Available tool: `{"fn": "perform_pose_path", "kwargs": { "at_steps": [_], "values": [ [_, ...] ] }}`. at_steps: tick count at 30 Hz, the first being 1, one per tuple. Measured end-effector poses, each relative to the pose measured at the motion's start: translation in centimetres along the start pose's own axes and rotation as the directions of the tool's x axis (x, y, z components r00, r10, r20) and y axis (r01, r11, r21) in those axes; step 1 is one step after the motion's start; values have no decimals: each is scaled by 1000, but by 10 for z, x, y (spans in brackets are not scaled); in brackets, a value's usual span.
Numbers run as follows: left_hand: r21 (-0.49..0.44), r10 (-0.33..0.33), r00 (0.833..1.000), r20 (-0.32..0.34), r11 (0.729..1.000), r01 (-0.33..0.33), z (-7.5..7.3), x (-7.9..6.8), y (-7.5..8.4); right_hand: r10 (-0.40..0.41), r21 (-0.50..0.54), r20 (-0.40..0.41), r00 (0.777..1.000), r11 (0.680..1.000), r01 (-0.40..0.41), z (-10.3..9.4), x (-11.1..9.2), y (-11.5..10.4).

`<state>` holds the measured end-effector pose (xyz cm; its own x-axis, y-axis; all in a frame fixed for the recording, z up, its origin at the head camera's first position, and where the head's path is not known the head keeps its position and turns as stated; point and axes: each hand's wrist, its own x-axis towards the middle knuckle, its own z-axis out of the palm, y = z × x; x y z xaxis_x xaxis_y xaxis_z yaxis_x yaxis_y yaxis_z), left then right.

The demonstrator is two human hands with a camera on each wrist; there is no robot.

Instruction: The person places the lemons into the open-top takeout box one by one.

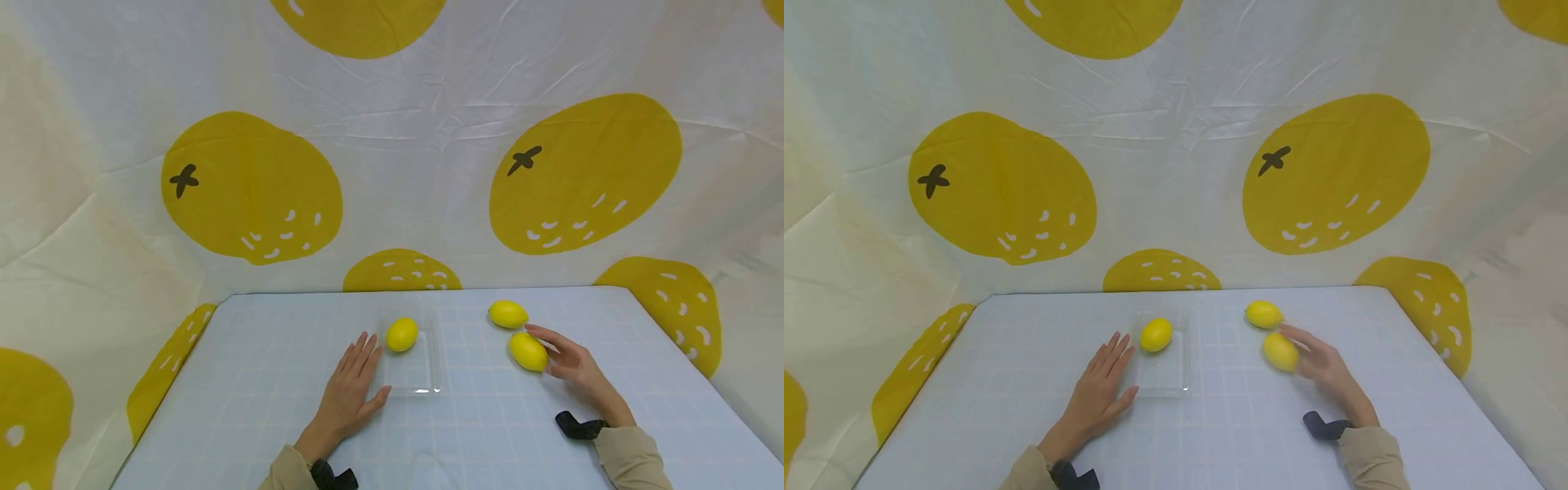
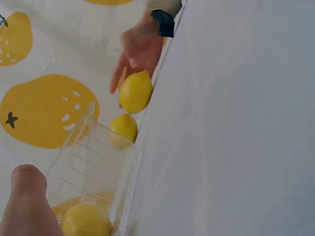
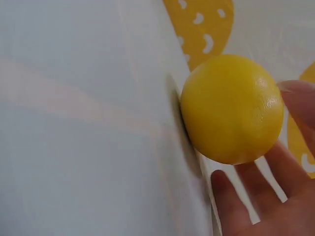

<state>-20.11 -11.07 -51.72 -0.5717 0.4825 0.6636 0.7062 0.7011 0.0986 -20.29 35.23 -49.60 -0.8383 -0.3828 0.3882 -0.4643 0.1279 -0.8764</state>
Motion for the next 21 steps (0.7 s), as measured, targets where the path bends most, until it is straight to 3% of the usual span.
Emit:
{"fn": "perform_pose_path", "kwargs": {
  "at_steps": [4, 11, 21],
  "values": [
    [-6, -1, 1000, -2, 1000, 1, 0, 0, 1, 30, -3, 19, 999, 1000, -30, 0, -4, 7],
    [-6, -2, 1000, 3, 1000, 2, 1, 1, 2, 61, -73, -40, 997, 995, -64, 2, -8, 13],
    [-2, -10, 1000, 1, 1000, 10, 0, 0, 1, 84, -234, -93, 992, 967, -104, 14, -3, 13]
  ]
}}
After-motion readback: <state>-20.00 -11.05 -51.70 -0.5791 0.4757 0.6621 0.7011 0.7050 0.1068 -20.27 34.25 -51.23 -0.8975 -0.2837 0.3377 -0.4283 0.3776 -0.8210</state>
